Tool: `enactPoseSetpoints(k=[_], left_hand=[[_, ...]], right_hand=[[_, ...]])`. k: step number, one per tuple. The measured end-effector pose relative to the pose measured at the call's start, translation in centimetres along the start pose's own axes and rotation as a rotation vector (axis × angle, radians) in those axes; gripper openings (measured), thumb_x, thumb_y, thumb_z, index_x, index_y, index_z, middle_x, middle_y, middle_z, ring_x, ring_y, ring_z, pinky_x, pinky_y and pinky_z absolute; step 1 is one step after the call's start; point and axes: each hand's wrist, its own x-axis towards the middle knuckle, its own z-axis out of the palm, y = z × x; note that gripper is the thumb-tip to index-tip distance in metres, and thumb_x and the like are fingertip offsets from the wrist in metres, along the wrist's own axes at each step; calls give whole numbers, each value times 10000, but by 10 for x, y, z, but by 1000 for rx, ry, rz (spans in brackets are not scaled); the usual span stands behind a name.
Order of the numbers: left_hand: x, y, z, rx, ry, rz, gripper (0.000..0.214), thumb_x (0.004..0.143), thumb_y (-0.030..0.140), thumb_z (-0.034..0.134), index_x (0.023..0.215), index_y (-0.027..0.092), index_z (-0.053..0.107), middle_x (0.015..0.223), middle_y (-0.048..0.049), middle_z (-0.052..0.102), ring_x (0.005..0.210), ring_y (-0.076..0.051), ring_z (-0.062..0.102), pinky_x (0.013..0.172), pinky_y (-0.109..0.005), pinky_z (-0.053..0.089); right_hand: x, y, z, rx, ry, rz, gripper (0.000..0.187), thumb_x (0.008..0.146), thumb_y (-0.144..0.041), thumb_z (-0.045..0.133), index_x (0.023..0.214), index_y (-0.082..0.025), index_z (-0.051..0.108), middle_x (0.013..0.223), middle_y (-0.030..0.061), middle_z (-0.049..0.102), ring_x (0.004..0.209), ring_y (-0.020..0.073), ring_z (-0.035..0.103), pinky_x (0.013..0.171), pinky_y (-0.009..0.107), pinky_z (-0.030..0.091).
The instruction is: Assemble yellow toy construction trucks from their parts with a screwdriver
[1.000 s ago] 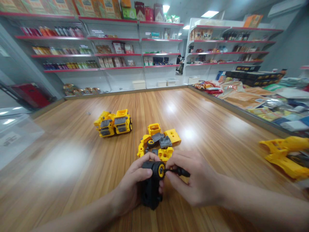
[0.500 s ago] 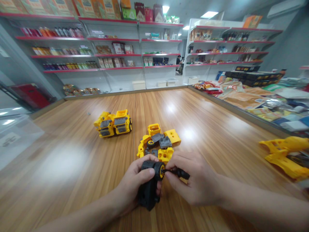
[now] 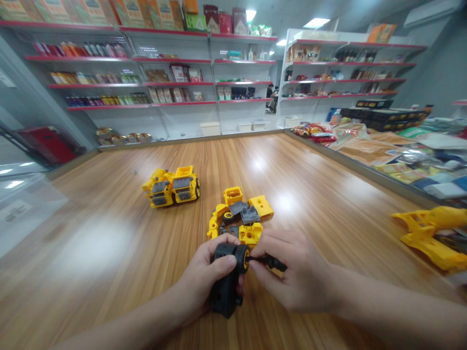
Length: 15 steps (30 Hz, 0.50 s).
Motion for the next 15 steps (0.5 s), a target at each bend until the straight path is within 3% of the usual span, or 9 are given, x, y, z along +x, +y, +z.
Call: enactPoseSetpoints(k=[15], left_hand=[[1, 1, 1, 29, 21, -7, 420, 748, 450, 746, 942, 173, 496, 621, -23, 655, 509, -137, 600, 494, -248, 495]], right_hand=[[1, 1, -2, -175, -39, -123, 71, 860, -122, 535, 865, -158, 596, 762, 44, 622, 685, 174, 573, 602, 299, 396]])
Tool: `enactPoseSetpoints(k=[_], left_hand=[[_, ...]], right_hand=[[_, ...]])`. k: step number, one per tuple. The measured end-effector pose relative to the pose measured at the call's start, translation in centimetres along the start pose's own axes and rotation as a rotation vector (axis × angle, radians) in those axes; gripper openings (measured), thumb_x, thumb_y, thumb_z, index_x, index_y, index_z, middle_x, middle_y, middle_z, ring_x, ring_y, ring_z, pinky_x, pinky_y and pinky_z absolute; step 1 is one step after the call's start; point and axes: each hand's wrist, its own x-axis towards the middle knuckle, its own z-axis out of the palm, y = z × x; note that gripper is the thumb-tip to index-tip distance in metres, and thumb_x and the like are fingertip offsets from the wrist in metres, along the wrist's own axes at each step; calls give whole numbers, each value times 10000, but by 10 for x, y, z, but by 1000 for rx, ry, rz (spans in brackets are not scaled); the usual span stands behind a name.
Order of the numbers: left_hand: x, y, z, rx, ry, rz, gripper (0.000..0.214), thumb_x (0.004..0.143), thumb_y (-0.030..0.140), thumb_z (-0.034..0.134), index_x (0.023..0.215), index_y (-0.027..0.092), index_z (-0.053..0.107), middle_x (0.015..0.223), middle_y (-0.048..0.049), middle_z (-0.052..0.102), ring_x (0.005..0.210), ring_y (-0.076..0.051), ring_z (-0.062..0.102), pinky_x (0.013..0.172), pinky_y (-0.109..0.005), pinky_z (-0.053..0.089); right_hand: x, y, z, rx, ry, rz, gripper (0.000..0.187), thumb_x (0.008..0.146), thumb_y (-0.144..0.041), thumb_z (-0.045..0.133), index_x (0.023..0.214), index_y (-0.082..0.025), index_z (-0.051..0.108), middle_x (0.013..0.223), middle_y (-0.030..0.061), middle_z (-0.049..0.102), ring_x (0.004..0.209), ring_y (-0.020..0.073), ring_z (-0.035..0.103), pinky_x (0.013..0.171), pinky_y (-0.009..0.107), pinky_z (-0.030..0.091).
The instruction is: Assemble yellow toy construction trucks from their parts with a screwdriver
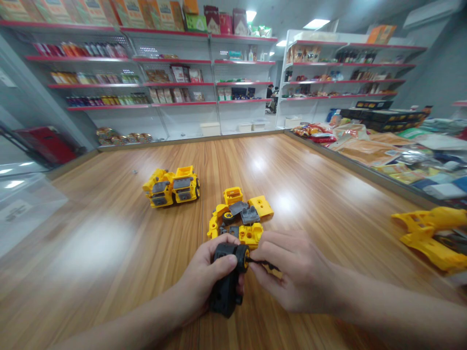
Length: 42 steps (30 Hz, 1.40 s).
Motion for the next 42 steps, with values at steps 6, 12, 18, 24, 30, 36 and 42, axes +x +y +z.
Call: enactPoseSetpoints(k=[6, 12, 18, 24, 30, 36, 42], left_hand=[[0, -1, -1, 5, -15, 13, 425, 746, 471, 743, 928, 176, 497, 607, -28, 657, 500, -146, 602, 484, -248, 487], [0, -2, 0, 0, -9, 7, 434, 739, 471, 747, 941, 176, 501, 595, -25, 660, 490, -148, 603, 473, -248, 495], [0, -2, 0, -8, -8, 3, 441, 729, 463, 754, 948, 176, 501, 592, -28, 663, 490, -153, 607, 474, -248, 494], [0, -2, 1, -2, 6, 9, 445, 730, 470, 747, 952, 172, 501, 588, -30, 667, 476, -154, 606, 470, -253, 495], [0, -3, 1, -18, 18, -2, 428, 733, 457, 740, 955, 173, 509, 586, -29, 662, 478, -156, 601, 468, -255, 493], [1, -1, 2, -20, 18, -6, 427, 719, 463, 748, 931, 164, 529, 572, -28, 660, 458, -150, 599, 462, -244, 486], [2, -3, 1, 7, 5, 1, 431, 730, 467, 747, 936, 168, 516, 585, -25, 661, 473, -144, 601, 470, -241, 490]], right_hand=[[3, -2, -2, -69, 17, -49, 103, 886, -112, 518, 833, -160, 592, 751, 38, 595, 651, 159, 524, 573, 293, 365], [1, -2, -6, -135, -28, -77, 129, 884, -117, 512, 813, -148, 615, 725, 37, 554, 639, 168, 488, 564, 316, 341], [3, -3, -9, -193, -42, -125, 141, 864, -99, 506, 795, -149, 618, 710, 37, 540, 625, 177, 458, 537, 330, 310], [3, -3, -9, -184, -36, -115, 133, 874, -104, 500, 806, -165, 597, 708, 32, 549, 630, 173, 475, 552, 316, 331], [1, -3, -9, -208, -52, -125, 131, 863, -103, 499, 801, -170, 592, 713, 36, 543, 626, 182, 470, 554, 324, 335], [3, -4, -9, -214, -49, -132, 145, 872, -103, 496, 783, -169, 589, 700, 32, 542, 612, 173, 457, 541, 325, 307], [4, -4, -7, -197, -29, -110, 167, 902, -133, 496, 761, -172, 577, 686, 25, 555, 596, 164, 466, 536, 325, 311]])
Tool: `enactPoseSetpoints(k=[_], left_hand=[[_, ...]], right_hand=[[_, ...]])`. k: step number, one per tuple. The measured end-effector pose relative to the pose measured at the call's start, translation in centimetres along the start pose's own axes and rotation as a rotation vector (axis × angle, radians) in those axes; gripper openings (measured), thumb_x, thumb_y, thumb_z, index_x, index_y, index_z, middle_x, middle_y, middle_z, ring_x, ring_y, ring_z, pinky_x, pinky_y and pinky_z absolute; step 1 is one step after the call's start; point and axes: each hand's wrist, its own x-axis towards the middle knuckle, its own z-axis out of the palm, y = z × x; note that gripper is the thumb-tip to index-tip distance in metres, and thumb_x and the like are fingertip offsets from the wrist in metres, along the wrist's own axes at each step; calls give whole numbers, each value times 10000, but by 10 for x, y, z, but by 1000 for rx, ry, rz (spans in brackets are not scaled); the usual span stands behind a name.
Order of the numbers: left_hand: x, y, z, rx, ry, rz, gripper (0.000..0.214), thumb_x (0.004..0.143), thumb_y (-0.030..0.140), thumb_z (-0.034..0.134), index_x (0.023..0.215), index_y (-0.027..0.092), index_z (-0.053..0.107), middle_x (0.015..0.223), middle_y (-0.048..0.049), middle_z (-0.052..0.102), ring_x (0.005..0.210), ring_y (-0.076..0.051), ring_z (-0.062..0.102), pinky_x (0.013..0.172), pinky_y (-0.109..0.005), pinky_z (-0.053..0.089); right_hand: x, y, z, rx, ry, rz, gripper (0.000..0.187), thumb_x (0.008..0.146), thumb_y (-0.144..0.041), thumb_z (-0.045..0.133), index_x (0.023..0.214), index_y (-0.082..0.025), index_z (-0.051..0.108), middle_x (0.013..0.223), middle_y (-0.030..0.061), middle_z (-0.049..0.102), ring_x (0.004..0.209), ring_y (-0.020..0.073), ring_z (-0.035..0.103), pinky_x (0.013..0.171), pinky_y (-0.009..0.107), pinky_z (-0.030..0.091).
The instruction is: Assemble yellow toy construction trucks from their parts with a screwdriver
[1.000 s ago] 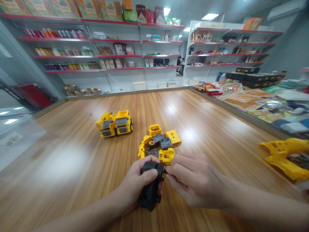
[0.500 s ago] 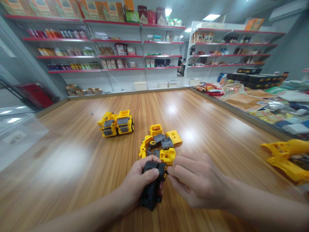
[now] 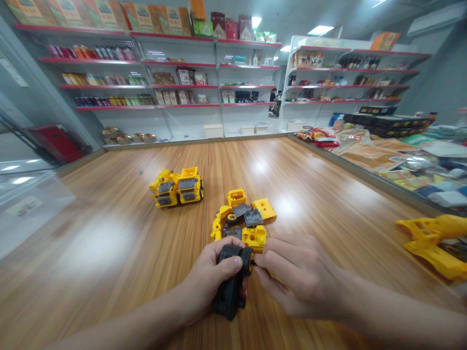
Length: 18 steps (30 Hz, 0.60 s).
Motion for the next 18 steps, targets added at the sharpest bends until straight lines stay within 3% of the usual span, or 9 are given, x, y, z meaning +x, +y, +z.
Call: enactPoseSetpoints(k=[18], left_hand=[[0, -2, -2, 20, 12, 6, 471, 711, 494, 764, 955, 167, 528, 589, -12, 657, 465, -130, 601, 478, -241, 508]], right_hand=[[-2, -6, 8, 249, 70, 209, 94, 850, -140, 552, 763, -153, 585, 676, 20, 606, 573, 136, 531, 544, 281, 342]])
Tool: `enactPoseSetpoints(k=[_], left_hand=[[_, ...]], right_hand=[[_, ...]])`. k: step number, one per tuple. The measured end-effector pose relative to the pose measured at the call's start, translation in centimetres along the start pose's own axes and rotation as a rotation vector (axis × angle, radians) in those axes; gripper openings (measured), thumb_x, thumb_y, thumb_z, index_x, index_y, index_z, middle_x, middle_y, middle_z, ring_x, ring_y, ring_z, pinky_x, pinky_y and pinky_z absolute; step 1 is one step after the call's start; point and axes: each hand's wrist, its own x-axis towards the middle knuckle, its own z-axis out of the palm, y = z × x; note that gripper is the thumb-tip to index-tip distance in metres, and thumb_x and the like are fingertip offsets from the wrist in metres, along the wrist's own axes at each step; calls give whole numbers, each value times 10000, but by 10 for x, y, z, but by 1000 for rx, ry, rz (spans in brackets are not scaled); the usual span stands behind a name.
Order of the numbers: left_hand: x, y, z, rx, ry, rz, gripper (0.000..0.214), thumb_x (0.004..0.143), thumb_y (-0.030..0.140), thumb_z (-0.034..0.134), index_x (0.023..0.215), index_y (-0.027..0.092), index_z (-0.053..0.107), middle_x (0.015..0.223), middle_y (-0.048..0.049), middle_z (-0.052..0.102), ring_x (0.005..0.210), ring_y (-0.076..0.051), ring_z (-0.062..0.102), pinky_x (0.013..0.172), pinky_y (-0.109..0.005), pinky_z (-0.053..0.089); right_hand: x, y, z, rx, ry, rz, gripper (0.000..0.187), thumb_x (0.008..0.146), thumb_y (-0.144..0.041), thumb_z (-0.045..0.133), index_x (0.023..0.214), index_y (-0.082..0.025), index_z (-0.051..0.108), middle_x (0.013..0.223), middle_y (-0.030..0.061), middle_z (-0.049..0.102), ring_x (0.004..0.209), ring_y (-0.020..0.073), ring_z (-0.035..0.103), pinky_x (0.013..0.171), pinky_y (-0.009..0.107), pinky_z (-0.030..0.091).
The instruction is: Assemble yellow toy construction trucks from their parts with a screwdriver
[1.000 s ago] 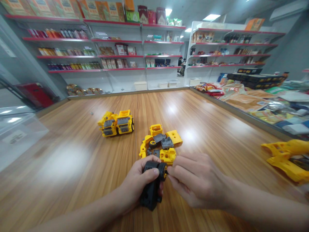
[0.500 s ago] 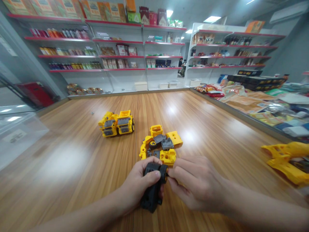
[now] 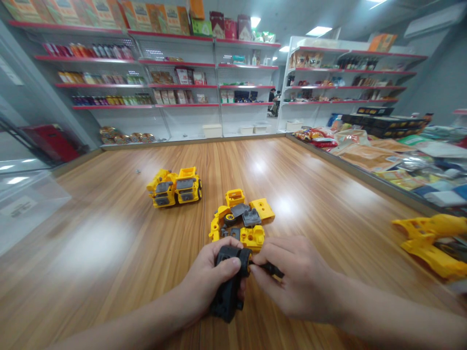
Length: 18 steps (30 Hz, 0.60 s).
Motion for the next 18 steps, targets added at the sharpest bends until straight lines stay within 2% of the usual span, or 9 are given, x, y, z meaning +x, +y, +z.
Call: enactPoseSetpoints(k=[7, 10, 14, 18], left_hand=[[0, -1, -2, 7, -16, 8, 462, 735, 483, 754, 973, 167, 517, 611, -16, 667, 489, -130, 614, 489, -236, 515], [0, 0, -2, -4, -22, 25, 450, 739, 482, 750, 955, 163, 516, 599, -22, 670, 480, -129, 612, 478, -225, 507], [0, 1, 0, -48, -31, 34, 416, 769, 459, 732, 962, 173, 500, 609, -24, 677, 484, -128, 616, 483, -229, 511], [-1, 0, 2, -72, -49, 23, 324, 826, 375, 705, 986, 189, 493, 715, -25, 684, 609, -147, 659, 594, -297, 565]], right_hand=[[-1, 0, 1, 73, 5, 59, 76, 833, -137, 581, 759, -155, 588, 659, 1, 605, 572, 123, 550, 552, 266, 354], [-2, 2, 3, 93, 25, 42, 42, 837, -138, 589, 800, -154, 601, 680, 1, 606, 591, 122, 558, 567, 261, 369], [-2, 6, 1, 106, 72, 20, 49, 860, -126, 557, 871, -147, 600, 727, 16, 619, 647, 132, 579, 605, 256, 403], [2, 9, -7, 97, 123, 63, 159, 868, -161, 589, 1026, -142, 594, 775, 8, 624, 654, 117, 587, 625, 240, 426]])
